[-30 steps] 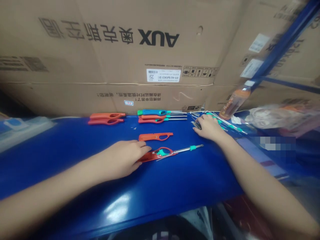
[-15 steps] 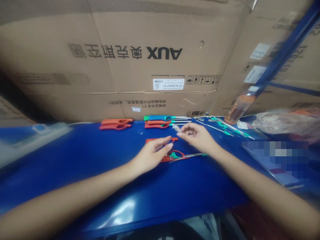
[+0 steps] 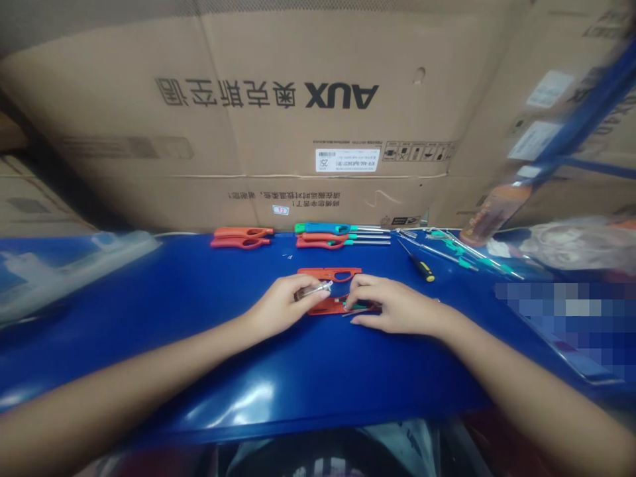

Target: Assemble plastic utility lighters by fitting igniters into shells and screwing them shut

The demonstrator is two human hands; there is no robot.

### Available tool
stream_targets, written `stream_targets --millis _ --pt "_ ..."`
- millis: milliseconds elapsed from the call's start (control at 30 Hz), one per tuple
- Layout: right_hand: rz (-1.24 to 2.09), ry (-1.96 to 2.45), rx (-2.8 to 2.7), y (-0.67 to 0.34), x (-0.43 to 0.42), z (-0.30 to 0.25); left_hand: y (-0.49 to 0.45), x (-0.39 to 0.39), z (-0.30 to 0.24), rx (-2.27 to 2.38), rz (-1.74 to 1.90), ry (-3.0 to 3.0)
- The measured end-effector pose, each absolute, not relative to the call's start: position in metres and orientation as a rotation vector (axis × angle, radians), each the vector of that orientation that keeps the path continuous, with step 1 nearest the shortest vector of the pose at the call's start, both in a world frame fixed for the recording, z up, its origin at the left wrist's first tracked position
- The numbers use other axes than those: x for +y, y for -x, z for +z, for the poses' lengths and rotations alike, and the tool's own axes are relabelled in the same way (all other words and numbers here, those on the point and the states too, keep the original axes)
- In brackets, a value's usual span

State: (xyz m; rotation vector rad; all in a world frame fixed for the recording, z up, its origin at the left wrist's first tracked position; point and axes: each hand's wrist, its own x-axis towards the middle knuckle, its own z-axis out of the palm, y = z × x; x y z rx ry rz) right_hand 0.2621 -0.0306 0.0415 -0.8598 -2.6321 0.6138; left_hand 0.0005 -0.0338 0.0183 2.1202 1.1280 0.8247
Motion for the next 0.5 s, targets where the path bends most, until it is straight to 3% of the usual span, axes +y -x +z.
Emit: stream_targets --millis 133,500 --pt "0.516 0.905 -2.628 -0.259 -0.031 0.036 0.001 -0.041 0.017 1.135 0.817 -2.297" --pt "0.763 0.969 -2.348 -0.257 -0.026 0.033 -0.002 -0.044 0.007 1.026 0.788 -2.403"
